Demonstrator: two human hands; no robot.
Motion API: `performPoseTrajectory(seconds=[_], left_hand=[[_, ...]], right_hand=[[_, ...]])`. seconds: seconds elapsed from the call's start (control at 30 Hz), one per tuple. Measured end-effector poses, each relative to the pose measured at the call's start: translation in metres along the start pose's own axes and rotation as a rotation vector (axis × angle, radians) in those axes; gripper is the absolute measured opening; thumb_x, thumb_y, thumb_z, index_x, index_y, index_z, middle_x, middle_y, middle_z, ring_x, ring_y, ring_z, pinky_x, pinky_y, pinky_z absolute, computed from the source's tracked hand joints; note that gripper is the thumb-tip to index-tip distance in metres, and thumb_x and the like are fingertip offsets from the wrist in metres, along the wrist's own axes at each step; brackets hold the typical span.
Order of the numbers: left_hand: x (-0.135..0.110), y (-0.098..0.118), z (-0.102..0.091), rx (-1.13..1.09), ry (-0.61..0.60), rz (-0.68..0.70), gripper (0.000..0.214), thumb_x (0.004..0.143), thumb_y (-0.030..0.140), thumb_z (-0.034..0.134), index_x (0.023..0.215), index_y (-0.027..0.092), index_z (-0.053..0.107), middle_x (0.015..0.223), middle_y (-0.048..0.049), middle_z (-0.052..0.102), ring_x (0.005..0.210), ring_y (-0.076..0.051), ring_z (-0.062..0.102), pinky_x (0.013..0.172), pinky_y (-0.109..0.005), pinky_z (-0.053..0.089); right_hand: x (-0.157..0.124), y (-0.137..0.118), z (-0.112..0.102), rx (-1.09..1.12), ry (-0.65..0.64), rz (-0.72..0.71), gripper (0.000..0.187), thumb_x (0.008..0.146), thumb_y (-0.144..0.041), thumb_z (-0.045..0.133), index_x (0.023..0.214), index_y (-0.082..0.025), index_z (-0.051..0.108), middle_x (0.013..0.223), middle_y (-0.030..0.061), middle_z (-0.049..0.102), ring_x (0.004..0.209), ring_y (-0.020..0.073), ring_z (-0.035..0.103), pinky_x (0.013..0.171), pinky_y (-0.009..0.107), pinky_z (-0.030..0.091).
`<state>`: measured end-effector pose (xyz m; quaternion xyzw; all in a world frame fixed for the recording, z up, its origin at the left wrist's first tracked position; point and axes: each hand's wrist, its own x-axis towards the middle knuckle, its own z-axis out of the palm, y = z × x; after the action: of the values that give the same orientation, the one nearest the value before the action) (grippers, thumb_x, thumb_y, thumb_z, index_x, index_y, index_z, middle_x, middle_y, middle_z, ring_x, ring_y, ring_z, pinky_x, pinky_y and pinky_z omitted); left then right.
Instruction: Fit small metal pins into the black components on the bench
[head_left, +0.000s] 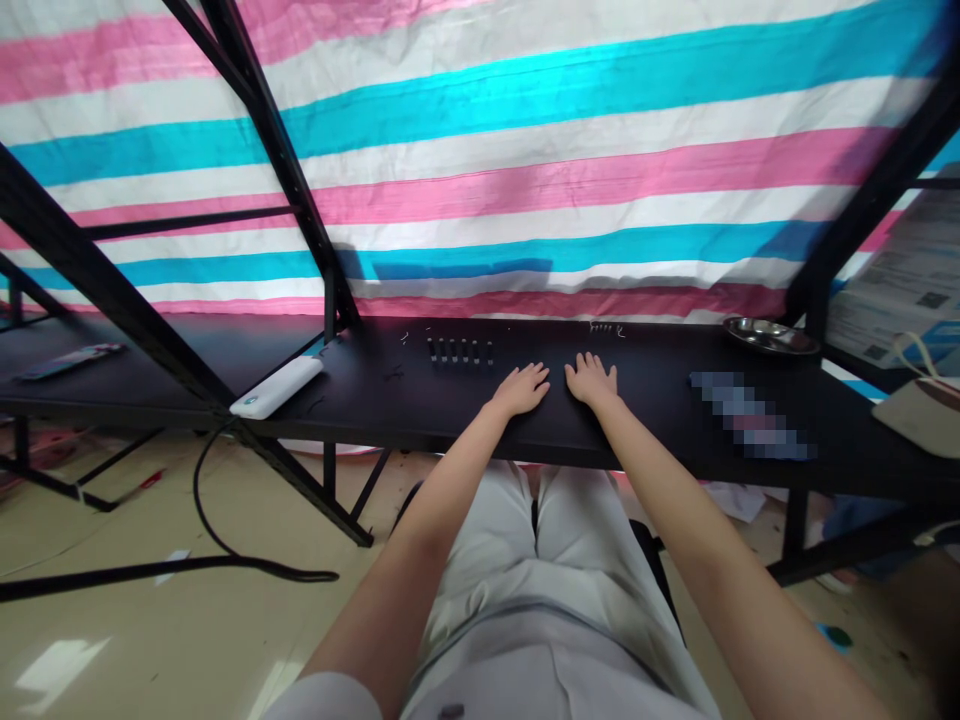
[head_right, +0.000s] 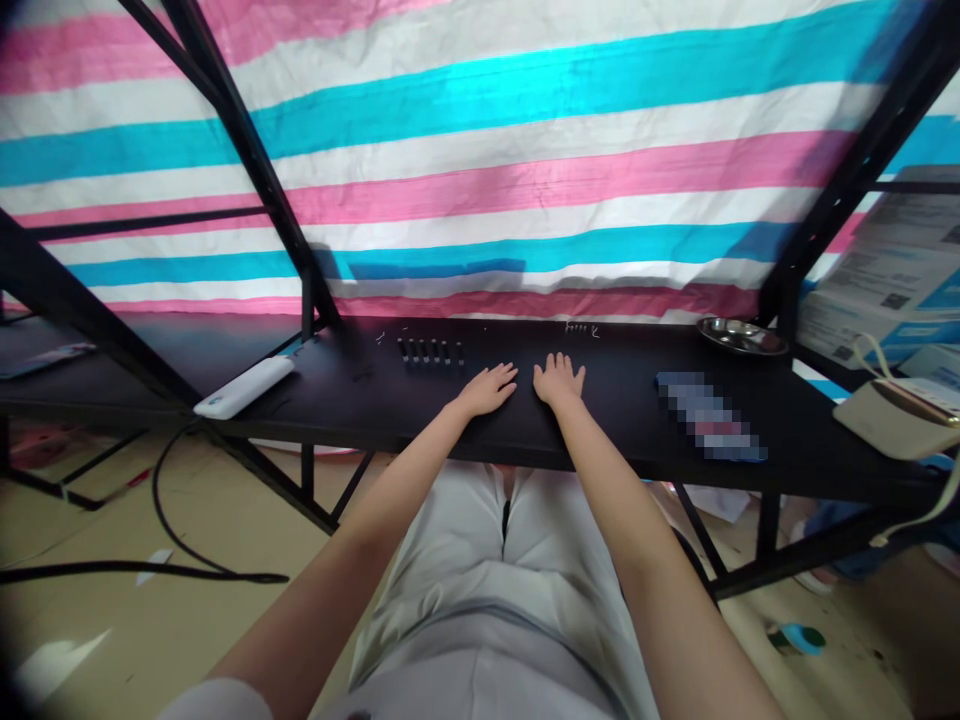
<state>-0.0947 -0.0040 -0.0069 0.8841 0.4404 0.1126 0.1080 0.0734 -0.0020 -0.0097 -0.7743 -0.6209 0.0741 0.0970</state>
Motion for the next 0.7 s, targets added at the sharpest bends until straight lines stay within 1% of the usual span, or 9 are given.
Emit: performPoseTrajectory(seconds=[0.13,0.23,0.3,0.37,0.43,0.5,0.57,0.63,0.7], left_hand=[[-0.002,0.001,0.000,-0.021,0.074,0.015,0.043,0.091,0.031,0.036,0.131,0.019,0.047,0.143,-0.0073,0.038,0.134,-0.021,0.032,0.111,-0.042,0.023],[-0.005,0.002,-0.002,-0.058,0.225,0.059,0.035,0.088,0.024,0.042,0.116,0.016,0.060,0.126,-0.0078,0.057,0.120,-0.019,0.049,0.105,-0.035,0.035],[-0.008,0.004,-0.005,-0.070,0.334,0.065,0.031,0.086,0.021,0.043,0.107,0.016,0.065,0.111,-0.0067,0.065,0.106,-0.018,0.057,0.098,-0.032,0.041],[-0.011,0.006,-0.009,-0.075,0.420,0.026,0.029,0.085,0.019,0.044,0.102,0.018,0.066,0.102,-0.0055,0.068,0.096,-0.018,0.060,0.093,-0.032,0.044],[-0.014,0.008,-0.013,-0.092,0.501,-0.054,0.028,0.085,0.019,0.043,0.102,0.019,0.066,0.097,-0.0053,0.068,0.092,-0.018,0.060,0.088,-0.030,0.046],[-0.017,0.008,-0.017,-0.122,0.591,-0.171,0.030,0.086,0.019,0.042,0.107,0.019,0.063,0.094,-0.0056,0.068,0.090,-0.018,0.061,0.083,-0.029,0.047],[-0.019,0.007,-0.021,-0.158,0.677,-0.307,0.035,0.087,0.019,0.041,0.118,0.020,0.055,0.091,-0.0057,0.066,0.087,-0.018,0.061,0.080,-0.028,0.047],[-0.021,0.004,-0.025,-0.194,0.740,-0.426,0.047,0.086,0.019,0.043,0.133,0.019,0.040,0.091,-0.0057,0.065,0.086,-0.018,0.062,0.078,-0.027,0.047],[-0.022,0.001,-0.028,-0.214,0.758,-0.509,0.060,0.085,0.020,0.045,0.141,0.020,0.024,0.094,-0.0059,0.064,0.086,-0.018,0.062,0.077,-0.027,0.047]], right_hand=[[0.000,0.000,0.001,0.010,0.019,-0.021,0.059,0.093,-0.040,0.016,0.144,-0.013,0.026,0.151,0.0110,0.018,0.139,0.0224,0.014,0.109,0.053,0.009],[-0.001,-0.001,0.000,0.015,0.039,-0.056,0.055,0.093,-0.036,0.018,0.142,-0.014,0.031,0.150,0.0117,0.023,0.138,0.0230,0.018,0.108,0.054,0.011],[-0.003,-0.002,-0.001,0.018,0.063,-0.081,0.052,0.093,-0.034,0.021,0.139,-0.014,0.036,0.148,0.0124,0.027,0.136,0.0237,0.022,0.107,0.055,0.015],[-0.006,-0.004,-0.002,0.019,0.104,-0.114,0.049,0.092,-0.030,0.025,0.134,-0.014,0.043,0.145,0.0129,0.034,0.134,0.0243,0.028,0.106,0.053,0.019],[-0.008,-0.006,-0.004,0.017,0.145,-0.163,0.044,0.090,-0.027,0.030,0.126,-0.013,0.051,0.139,0.0135,0.043,0.128,0.0242,0.037,0.104,0.048,0.026],[-0.010,-0.008,-0.005,0.016,0.177,-0.217,0.040,0.089,-0.026,0.033,0.119,-0.014,0.056,0.130,0.0136,0.052,0.118,0.0232,0.047,0.099,0.041,0.034],[-0.011,-0.009,-0.007,0.012,0.192,-0.258,0.037,0.088,-0.026,0.035,0.114,-0.014,0.059,0.122,0.0128,0.058,0.110,0.0226,0.053,0.093,0.035,0.039],[-0.012,-0.010,-0.007,0.004,0.200,-0.276,0.036,0.088,-0.026,0.036,0.112,-0.014,0.060,0.119,0.0119,0.059,0.108,0.0229,0.054,0.089,0.034,0.041],[-0.012,-0.010,-0.008,-0.003,0.198,-0.279,0.036,0.087,-0.025,0.036,0.112,-0.014,0.060,0.119,0.0117,0.059,0.107,0.0232,0.054,0.088,0.034,0.041]])
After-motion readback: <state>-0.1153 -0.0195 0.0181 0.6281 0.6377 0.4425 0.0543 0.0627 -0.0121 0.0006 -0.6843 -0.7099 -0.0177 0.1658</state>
